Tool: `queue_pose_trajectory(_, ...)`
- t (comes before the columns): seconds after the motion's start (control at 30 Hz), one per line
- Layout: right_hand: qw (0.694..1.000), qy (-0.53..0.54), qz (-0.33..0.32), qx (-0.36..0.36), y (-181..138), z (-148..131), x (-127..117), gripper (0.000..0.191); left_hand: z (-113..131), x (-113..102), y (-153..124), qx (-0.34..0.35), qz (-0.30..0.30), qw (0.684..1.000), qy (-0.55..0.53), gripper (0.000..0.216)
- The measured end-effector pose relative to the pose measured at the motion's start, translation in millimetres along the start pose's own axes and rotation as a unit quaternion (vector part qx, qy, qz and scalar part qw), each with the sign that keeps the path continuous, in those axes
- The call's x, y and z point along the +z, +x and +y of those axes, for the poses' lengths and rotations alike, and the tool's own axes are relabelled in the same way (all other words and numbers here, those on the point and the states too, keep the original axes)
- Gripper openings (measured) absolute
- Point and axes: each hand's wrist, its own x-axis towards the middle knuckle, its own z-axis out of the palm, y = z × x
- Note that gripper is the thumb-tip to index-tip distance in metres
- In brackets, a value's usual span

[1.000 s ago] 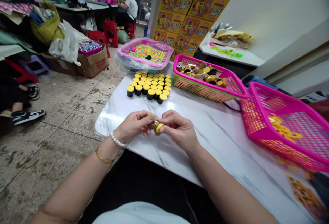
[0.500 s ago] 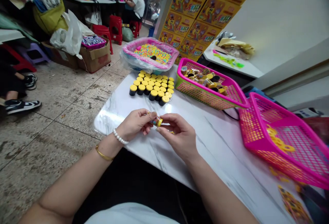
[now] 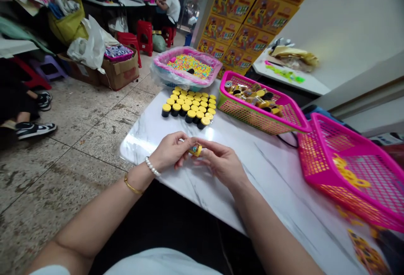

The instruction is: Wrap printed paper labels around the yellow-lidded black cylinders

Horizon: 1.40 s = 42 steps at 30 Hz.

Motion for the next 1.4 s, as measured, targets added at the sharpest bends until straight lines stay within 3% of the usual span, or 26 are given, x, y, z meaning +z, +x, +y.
queue_pose_trajectory(0.07,1.000,0.006,-0.011,-0.027,-1,0,-1,0.032,0,-2,0,0.004,0.000,1.000,-0.010,0.050)
queue_pose_trajectory(0.27,0.995,0.029,0.016,-0.099,-4,2,1,0.017,0,-10,-1,-0.015,-0.091,0.991,-0.092,0.051)
queue_pose_trajectory(0.47,0.984,-0.052,0.000,-0.169,-5,1,3,0.018,0,-8,0,-0.040,-0.088,0.991,-0.094,0.054)
queue_pose_trajectory(0.57,0.973,-0.076,0.038,-0.214,-6,5,7,0.014,2,-9,-1,-0.042,-0.094,0.991,-0.087,0.055)
queue_pose_trajectory(0.7,0.969,-0.086,0.089,-0.212,-7,8,9,0.012,6,-6,1,-0.087,-0.036,0.994,-0.062,0.054)
queue_pose_trajectory(0.77,0.966,-0.108,0.080,-0.223,-6,6,7,0.011,9,-2,3,-0.110,-0.009,0.993,-0.044,0.055)
queue_pose_trajectory(0.87,0.951,-0.155,0.041,-0.263,-5,1,2,0.025,10,2,5,-0.112,0.010,0.993,-0.017,0.055)
queue_pose_trajectory(0.97,0.934,-0.185,0.039,-0.304,-4,0,-1,0.018,10,1,4,-0.092,-0.026,0.994,-0.044,0.055)
queue_pose_trajectory(1.1,0.942,-0.159,0.028,-0.296,-5,3,0,0.022,7,-6,0,-0.065,-0.096,0.990,-0.086,0.051)
queue_pose_trajectory(1.17,0.946,-0.158,0.014,-0.284,-5,5,1,0.023,5,-7,-1,-0.065,-0.090,0.991,-0.081,0.052)
queue_pose_trajectory(1.3,0.939,-0.164,0.020,-0.303,-9,8,6,0.005,5,-6,3,-0.086,-0.089,0.990,-0.062,0.059)
queue_pose_trajectory(1.4,0.940,-0.158,0.013,-0.303,-9,10,7,0.007,7,-5,5,-0.093,-0.088,0.990,-0.059,0.061)
